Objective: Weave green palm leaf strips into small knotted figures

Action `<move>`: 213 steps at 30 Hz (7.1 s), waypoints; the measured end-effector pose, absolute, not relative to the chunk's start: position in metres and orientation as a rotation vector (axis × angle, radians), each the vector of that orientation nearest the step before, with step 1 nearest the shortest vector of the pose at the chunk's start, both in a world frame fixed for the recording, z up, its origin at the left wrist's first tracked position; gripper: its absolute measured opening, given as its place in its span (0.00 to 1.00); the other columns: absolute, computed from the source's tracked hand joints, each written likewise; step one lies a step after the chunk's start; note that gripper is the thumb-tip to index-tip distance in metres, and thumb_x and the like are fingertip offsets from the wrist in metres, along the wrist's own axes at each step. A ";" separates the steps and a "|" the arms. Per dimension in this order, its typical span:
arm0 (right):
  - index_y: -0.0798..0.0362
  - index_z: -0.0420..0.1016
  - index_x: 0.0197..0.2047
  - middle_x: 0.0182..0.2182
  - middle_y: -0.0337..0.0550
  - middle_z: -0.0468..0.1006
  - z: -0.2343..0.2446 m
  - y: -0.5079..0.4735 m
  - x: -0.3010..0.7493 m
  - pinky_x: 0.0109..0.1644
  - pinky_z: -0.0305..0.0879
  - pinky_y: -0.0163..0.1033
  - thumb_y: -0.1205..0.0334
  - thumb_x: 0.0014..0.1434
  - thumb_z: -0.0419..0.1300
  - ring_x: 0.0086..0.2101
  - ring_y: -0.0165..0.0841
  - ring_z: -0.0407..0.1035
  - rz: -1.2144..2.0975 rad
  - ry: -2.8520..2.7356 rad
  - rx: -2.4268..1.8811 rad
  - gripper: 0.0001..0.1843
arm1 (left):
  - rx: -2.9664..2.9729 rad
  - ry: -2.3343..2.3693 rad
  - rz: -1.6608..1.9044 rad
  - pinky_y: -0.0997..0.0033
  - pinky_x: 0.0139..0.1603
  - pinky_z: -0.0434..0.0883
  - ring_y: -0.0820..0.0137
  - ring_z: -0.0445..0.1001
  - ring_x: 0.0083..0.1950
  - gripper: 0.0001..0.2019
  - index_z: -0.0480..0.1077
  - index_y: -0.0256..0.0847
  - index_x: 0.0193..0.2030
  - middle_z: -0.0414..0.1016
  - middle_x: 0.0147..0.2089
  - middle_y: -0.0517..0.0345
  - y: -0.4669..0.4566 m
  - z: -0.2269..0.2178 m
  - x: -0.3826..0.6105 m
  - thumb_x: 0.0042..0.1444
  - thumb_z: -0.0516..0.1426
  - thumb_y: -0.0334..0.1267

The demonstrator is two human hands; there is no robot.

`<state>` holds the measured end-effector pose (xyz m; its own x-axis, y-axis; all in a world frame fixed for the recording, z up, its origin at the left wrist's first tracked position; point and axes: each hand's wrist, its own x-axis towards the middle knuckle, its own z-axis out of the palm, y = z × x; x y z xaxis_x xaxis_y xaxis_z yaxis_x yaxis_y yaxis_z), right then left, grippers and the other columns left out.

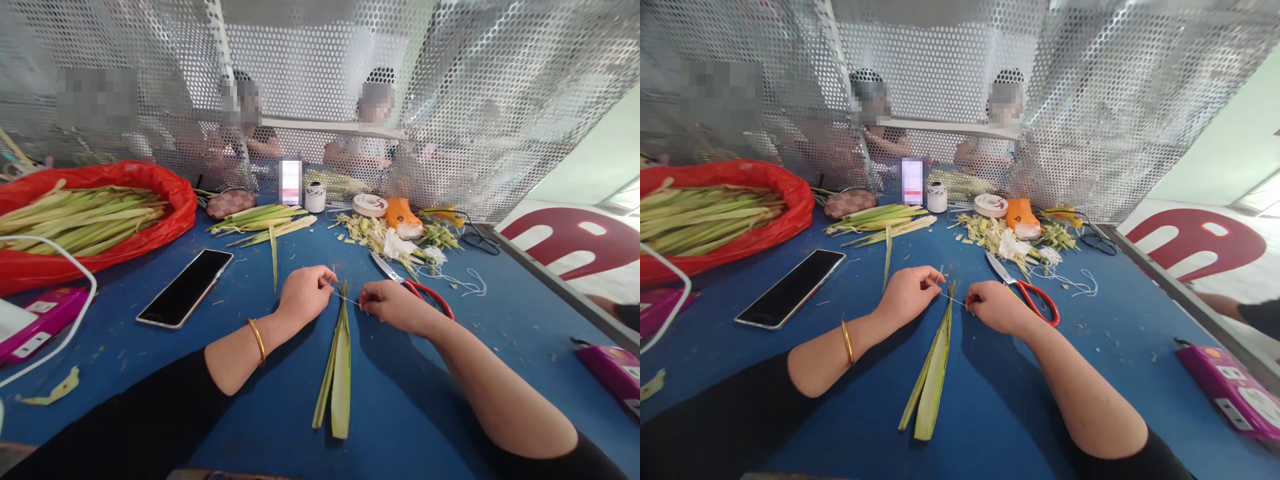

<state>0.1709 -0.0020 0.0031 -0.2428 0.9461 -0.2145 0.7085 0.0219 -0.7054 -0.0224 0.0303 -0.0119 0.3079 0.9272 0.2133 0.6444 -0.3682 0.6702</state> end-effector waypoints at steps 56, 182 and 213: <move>0.50 0.65 0.30 0.31 0.41 0.74 -0.015 -0.005 0.146 0.41 0.65 0.39 0.65 0.60 0.51 0.34 0.33 0.69 1.049 -1.882 -1.166 0.06 | 1.916 1.151 0.704 0.77 0.23 0.62 0.76 0.67 0.19 0.09 0.63 0.41 0.25 0.70 0.21 0.65 0.034 -0.013 -0.023 0.56 0.52 0.34; 0.51 0.65 0.24 0.14 0.32 0.65 0.012 -0.004 0.175 0.21 0.51 0.32 0.68 0.49 0.55 0.17 0.26 0.56 1.345 -1.795 -1.656 0.04 | 2.594 1.294 0.688 0.70 0.31 0.59 0.68 0.73 0.34 0.06 0.74 0.44 0.27 0.77 0.31 0.61 0.034 -0.011 -0.030 0.54 0.59 0.35; 0.51 0.61 0.30 0.24 0.36 0.71 -0.019 0.002 0.153 0.31 0.60 0.35 0.54 0.59 0.55 0.27 0.29 0.66 1.279 -1.629 -1.113 0.11 | 1.413 0.867 0.708 0.76 0.20 0.62 0.75 0.67 0.21 0.08 0.64 0.39 0.27 0.71 0.24 0.60 0.033 -0.008 -0.022 0.50 0.56 0.40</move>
<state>0.1530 0.0015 -0.0189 -0.3218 0.9453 0.0534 0.1724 0.1140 -0.9784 -0.0220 0.0329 -0.0079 0.5259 0.8458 -0.0900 0.0816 0.0551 0.9951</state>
